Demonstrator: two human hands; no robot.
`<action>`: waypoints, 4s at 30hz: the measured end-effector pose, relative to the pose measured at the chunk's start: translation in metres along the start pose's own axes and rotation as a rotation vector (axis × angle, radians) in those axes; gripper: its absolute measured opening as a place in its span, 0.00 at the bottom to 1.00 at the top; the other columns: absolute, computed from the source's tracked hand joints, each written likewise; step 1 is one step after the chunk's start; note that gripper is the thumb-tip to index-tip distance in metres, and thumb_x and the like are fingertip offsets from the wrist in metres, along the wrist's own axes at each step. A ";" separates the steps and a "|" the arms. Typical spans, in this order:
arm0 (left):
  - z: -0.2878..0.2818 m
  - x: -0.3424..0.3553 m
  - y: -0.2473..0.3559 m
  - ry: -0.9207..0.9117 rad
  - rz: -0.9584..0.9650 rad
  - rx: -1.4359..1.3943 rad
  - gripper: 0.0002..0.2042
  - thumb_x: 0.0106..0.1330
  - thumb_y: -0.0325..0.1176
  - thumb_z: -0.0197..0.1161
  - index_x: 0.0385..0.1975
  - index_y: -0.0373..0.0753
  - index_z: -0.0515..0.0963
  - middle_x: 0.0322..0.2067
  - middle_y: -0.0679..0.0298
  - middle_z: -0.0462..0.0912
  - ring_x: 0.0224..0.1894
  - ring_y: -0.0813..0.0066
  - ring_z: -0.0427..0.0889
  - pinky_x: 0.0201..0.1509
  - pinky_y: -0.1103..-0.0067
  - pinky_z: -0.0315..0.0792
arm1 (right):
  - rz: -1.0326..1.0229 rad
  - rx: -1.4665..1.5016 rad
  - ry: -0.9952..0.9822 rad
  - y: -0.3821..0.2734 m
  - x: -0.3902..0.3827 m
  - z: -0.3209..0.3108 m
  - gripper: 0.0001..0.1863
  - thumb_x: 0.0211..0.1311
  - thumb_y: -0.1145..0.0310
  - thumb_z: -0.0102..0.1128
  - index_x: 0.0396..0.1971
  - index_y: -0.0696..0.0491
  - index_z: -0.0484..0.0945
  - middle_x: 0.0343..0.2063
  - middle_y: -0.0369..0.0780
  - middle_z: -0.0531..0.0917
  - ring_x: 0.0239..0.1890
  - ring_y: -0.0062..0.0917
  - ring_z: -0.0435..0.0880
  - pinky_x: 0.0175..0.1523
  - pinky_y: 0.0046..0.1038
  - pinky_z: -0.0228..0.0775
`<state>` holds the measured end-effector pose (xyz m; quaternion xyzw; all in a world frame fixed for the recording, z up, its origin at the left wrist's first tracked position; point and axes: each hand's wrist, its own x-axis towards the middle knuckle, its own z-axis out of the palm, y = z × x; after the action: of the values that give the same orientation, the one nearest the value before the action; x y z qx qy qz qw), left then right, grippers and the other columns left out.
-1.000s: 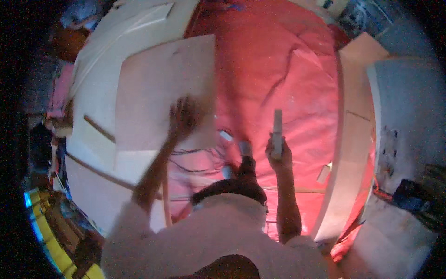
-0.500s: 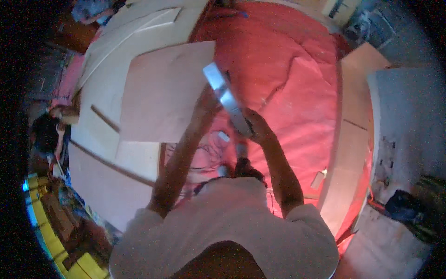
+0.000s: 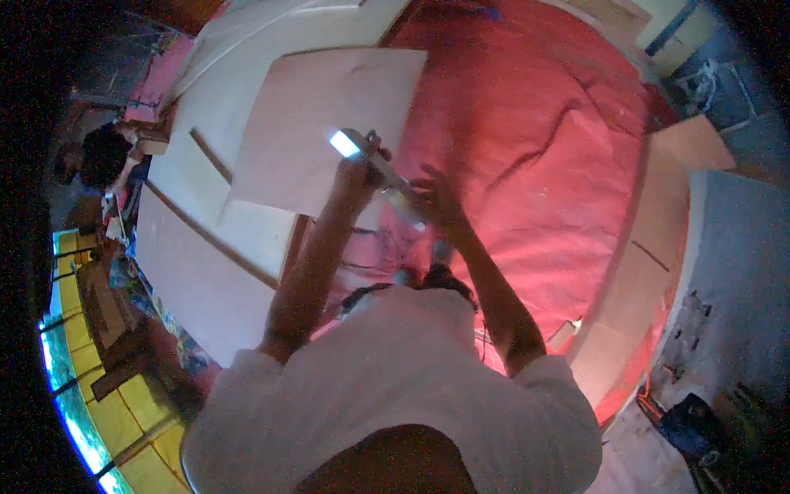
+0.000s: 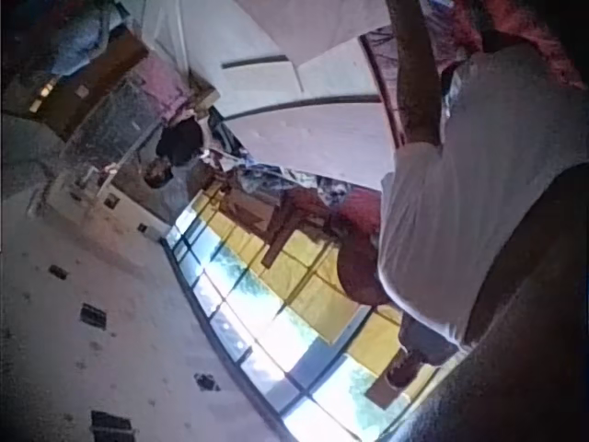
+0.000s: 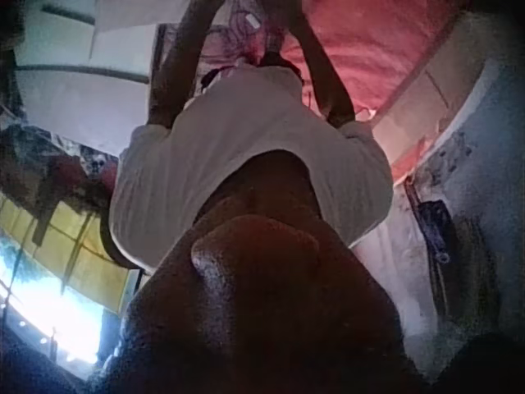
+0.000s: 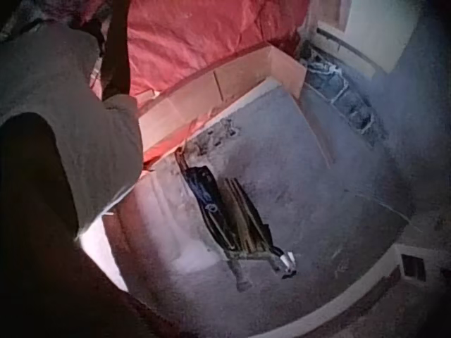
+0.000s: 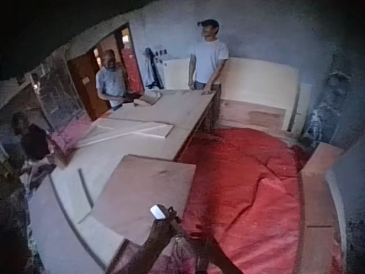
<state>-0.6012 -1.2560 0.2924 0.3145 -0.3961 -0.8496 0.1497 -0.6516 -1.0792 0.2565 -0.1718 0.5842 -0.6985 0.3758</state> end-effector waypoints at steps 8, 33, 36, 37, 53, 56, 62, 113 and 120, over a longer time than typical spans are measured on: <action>-0.010 -0.036 0.021 -0.479 0.249 0.943 0.28 0.58 0.38 0.63 0.57 0.40 0.61 0.55 0.52 0.64 0.58 0.60 0.63 0.58 0.64 0.61 | 0.237 0.916 -0.415 -0.010 0.001 -0.015 0.29 0.60 0.53 0.53 0.57 0.54 0.60 0.29 0.40 0.72 0.21 0.19 0.70 0.25 0.17 0.62; -0.055 -0.095 0.239 -0.379 1.005 2.139 0.19 0.55 0.22 0.49 0.48 0.36 0.72 0.45 0.53 0.76 0.47 0.57 0.75 0.53 0.67 0.67 | 0.075 0.398 0.246 0.000 -0.091 -0.069 0.20 0.61 0.64 0.54 0.50 0.56 0.65 0.24 0.36 0.74 0.23 0.20 0.74 0.26 0.22 0.68; 0.001 -0.091 0.334 -0.573 0.949 2.126 0.17 0.52 0.25 0.60 0.44 0.37 0.73 0.36 0.51 0.79 0.41 0.53 0.78 0.47 0.66 0.70 | -0.025 0.353 0.307 -0.012 -0.085 -0.040 0.17 0.58 0.66 0.58 0.45 0.53 0.67 0.24 0.34 0.74 0.24 0.22 0.74 0.28 0.23 0.68; 0.025 -0.091 0.350 -0.392 0.861 2.225 0.16 0.54 0.27 0.61 0.44 0.35 0.73 0.38 0.50 0.78 0.42 0.53 0.77 0.47 0.66 0.69 | -0.024 0.352 0.310 -0.003 -0.079 -0.035 0.17 0.58 0.66 0.58 0.45 0.53 0.67 0.24 0.34 0.74 0.24 0.22 0.74 0.28 0.23 0.68; 0.114 0.103 0.332 -0.501 1.612 1.789 0.24 0.61 0.49 0.58 0.47 0.34 0.73 0.34 0.52 0.80 0.36 0.64 0.80 0.41 0.73 0.73 | -0.172 0.271 0.335 0.044 0.068 0.019 0.25 0.59 0.55 0.57 0.50 0.55 0.67 0.41 0.37 0.76 0.44 0.21 0.75 0.44 0.22 0.66; 0.144 0.109 0.314 -0.430 1.073 2.088 0.24 0.65 0.50 0.43 0.56 0.43 0.65 0.56 0.52 0.64 0.59 0.56 0.60 0.56 0.50 0.55 | -0.201 0.121 0.379 0.034 0.083 0.002 0.24 0.58 0.54 0.58 0.46 0.57 0.68 0.39 0.36 0.76 0.39 0.18 0.75 0.42 0.21 0.67; 0.108 0.229 0.338 -0.148 1.324 2.087 0.26 0.62 0.53 0.52 0.47 0.34 0.73 0.33 0.51 0.81 0.36 0.56 0.80 0.44 0.68 0.73 | -0.289 -0.059 0.352 0.007 0.141 0.001 0.21 0.56 0.55 0.59 0.41 0.57 0.70 0.31 0.35 0.76 0.34 0.16 0.74 0.36 0.21 0.66; -0.186 0.239 0.136 0.878 0.546 1.865 0.23 0.64 0.50 0.44 0.56 0.48 0.65 0.56 0.65 0.63 0.60 0.68 0.59 0.61 0.62 0.52 | -0.583 -1.499 0.009 -0.049 0.500 0.026 0.34 0.60 0.56 0.50 0.63 0.52 0.52 0.38 0.55 0.73 0.39 0.47 0.75 0.41 0.43 0.71; -0.188 0.244 0.132 0.881 0.554 1.856 0.23 0.62 0.49 0.46 0.56 0.48 0.65 0.58 0.68 0.63 0.61 0.70 0.58 0.60 0.64 0.53 | -0.520 -1.494 0.047 -0.043 0.467 0.020 0.33 0.61 0.57 0.49 0.63 0.52 0.52 0.37 0.54 0.73 0.37 0.48 0.77 0.39 0.44 0.71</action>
<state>-0.6624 -1.5718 0.2006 0.4842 -0.8576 0.0375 0.1694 -0.9590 -1.4303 0.2091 -0.4949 0.8474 -0.1902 -0.0269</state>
